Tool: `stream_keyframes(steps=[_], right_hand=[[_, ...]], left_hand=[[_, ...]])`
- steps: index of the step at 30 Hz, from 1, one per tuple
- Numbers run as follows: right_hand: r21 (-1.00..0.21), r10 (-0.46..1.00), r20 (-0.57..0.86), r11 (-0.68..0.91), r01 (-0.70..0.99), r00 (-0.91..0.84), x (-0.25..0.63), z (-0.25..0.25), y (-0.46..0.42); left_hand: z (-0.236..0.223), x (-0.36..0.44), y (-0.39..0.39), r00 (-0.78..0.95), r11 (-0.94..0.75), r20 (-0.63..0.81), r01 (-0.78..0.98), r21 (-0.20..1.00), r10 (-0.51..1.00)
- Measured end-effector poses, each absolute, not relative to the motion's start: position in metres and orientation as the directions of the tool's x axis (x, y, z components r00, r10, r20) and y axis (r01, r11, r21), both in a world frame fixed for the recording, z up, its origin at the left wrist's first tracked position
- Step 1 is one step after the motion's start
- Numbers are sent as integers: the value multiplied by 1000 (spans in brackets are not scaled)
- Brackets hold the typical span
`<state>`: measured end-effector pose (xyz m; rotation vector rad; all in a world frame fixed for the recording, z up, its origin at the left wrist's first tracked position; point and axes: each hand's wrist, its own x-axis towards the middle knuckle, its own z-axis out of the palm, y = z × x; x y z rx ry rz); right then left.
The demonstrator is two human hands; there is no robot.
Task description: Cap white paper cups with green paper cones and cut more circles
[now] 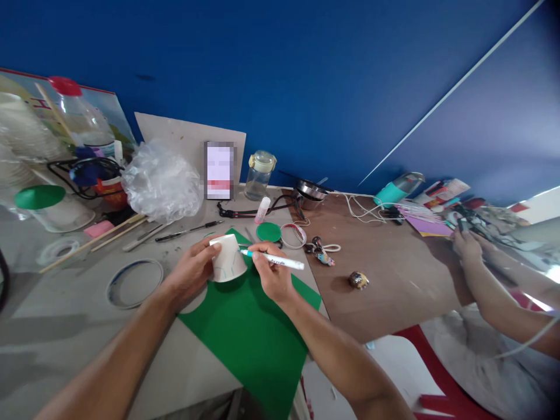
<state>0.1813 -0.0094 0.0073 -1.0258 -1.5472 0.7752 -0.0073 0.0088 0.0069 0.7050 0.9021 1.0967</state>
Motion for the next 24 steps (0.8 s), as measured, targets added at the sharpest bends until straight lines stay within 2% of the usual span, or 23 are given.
stream_keyframes(steps=[9, 13, 21, 24], right_hand=[[-911, 924, 380, 383, 151, -52, 182, 5, -7], [-917, 927, 370, 374, 141, -55, 181, 7, -8], [-957, 953, 288, 290, 8, -91, 181, 12, -8], [-967, 968, 247, 244, -67, -36, 182, 9, -6]], left_hand=[[4, -14, 12, 186, 280, -215, -494, 823, 959], [5, -17, 13, 135, 243, -201, -525, 816, 970], [5, -22, 15, 126, 236, -200, -547, 803, 972], [6, -22, 15, 138, 243, -200, -548, 800, 970]])
